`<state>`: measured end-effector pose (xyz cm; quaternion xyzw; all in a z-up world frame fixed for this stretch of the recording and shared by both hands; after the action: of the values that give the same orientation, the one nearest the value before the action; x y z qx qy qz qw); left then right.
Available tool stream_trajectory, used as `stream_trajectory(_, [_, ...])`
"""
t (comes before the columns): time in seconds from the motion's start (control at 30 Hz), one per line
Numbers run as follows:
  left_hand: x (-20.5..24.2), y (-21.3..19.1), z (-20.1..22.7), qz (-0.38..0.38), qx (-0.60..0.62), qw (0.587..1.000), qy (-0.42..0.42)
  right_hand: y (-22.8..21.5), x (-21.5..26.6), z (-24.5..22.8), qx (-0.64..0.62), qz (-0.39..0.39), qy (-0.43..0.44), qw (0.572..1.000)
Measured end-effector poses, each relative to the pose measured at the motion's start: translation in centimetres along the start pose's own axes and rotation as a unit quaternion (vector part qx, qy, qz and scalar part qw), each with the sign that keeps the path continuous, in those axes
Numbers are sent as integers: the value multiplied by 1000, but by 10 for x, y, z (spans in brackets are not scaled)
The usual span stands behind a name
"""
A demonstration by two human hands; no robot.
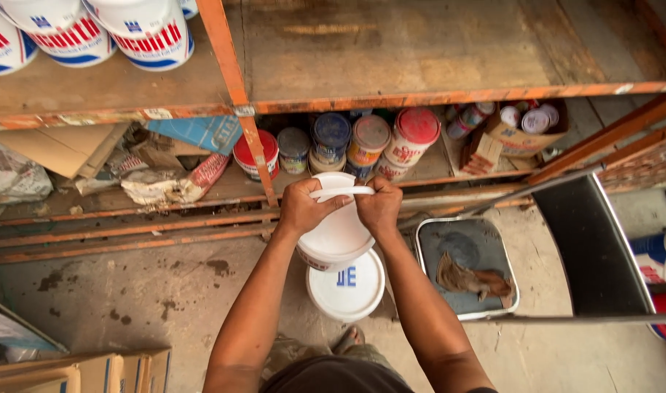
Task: The person wipes the lids of paint buckets with a cloth and presses a lid onto a bucket to seal it.
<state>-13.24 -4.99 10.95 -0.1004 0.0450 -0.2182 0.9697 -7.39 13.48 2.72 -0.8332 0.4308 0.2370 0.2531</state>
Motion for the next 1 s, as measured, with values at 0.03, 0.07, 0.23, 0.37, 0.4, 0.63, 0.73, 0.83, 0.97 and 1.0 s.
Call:
stream_trajectory(0.03, [-10,1,3,5,-1,1000,7,5,-13,-5,-5,2,-7,1000])
stream_trajectory(0.07, [-13,0,0,26,-1,1000,3,8,-16,-10,-2,-7,0,1000])
stream_trajectory(0.23, [-46,-9,-1,55,27,998,17,27,-45,-15,-9,7,-11,1000])
stream_trajectory(0.37, [-73,-27,22,38,46,998,22,43,-75,-27,9,42,-22,999])
stream_trajectory(0.4, [-75,-34,28,25,57,998,8,46,-76,-34,24,54,-12,998])
stream_trajectory(0.63, [-148,-62,60,-40,-26,998,42,80,-129,-67,-28,160,-55,985])
stream_trajectory(0.73, [-180,-67,56,-52,-20,996,76,85,-147,-71,4,191,-46,980])
stream_trajectory(0.83, [-209,-71,43,-42,-41,994,94,95,-161,-81,10,214,-73,974])
stream_trajectory(0.97, [-217,-85,56,-43,-59,994,76,108,-171,-80,67,221,-36,972])
stream_trajectory(1.0, [-221,-86,60,-48,-68,994,70,109,-179,-82,90,215,-39,972])
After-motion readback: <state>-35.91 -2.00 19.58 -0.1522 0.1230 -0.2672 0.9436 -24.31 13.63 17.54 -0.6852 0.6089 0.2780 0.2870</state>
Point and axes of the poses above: each hand's wrist, its own x-axis away from the middle knuckle, its own y-axis out of the palm, z = x × y, the point moved 7 cm from there along -x, towards the middle knuckle, and after that the axes turned 9 degrees about -y, right-handed, at the moved point
